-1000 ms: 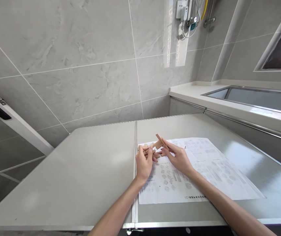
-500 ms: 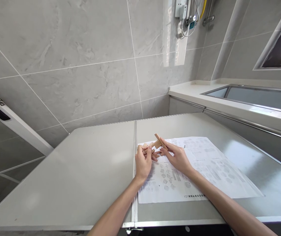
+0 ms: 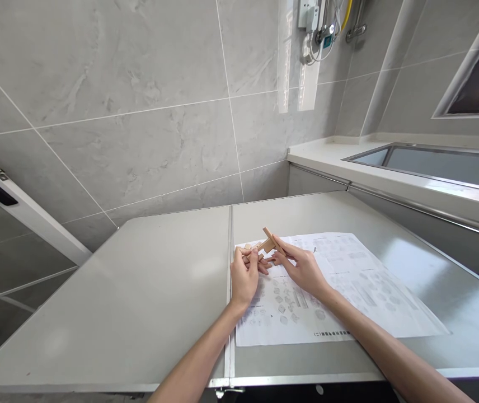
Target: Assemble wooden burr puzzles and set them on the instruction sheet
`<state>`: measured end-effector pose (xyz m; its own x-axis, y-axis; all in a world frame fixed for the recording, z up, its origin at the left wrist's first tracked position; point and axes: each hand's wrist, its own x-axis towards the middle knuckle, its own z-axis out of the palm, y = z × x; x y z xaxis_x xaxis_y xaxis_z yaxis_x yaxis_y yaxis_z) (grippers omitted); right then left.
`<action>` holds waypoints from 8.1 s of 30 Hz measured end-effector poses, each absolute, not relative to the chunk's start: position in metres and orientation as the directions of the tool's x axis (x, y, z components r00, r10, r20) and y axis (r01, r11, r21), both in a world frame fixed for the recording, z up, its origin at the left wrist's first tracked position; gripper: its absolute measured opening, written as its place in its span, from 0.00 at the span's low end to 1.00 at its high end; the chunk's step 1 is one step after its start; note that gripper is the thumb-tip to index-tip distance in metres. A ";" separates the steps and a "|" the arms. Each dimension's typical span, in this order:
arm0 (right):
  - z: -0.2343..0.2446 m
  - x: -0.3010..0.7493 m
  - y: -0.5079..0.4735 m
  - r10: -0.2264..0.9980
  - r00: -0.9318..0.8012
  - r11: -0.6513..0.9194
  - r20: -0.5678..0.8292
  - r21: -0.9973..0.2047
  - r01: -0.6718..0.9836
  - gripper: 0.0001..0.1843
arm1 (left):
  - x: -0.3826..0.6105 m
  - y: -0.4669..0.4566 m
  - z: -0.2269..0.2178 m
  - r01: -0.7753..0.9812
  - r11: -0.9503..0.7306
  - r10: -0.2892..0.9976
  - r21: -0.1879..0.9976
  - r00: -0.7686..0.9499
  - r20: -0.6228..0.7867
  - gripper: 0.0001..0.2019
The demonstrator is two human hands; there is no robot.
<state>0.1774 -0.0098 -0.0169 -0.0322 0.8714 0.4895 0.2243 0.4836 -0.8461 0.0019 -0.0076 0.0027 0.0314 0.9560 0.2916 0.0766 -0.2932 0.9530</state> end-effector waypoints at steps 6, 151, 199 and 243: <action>-0.018 0.179 -0.008 0.836 -0.086 0.544 0.543 -0.797 0.263 0.26 | 0.001 -0.008 0.004 0.088 -0.299 0.954 0.950 0.033 0.297 0.17; -0.020 0.167 -0.007 0.900 0.112 0.368 0.420 -0.873 0.319 0.20 | -0.012 0.016 -0.007 0.626 -0.543 0.802 0.559 0.189 0.567 0.11; -0.050 0.174 0.003 0.920 -0.076 0.325 0.384 -0.642 0.695 0.11 | -0.012 0.018 0.015 -0.608 0.229 0.957 0.760 0.284 -0.062 0.09; -0.008 0.180 -0.001 0.983 -0.157 -0.013 0.096 -0.816 -0.578 0.18 | -0.006 0.016 0.009 -0.546 0.316 0.923 0.776 0.367 -0.117 0.11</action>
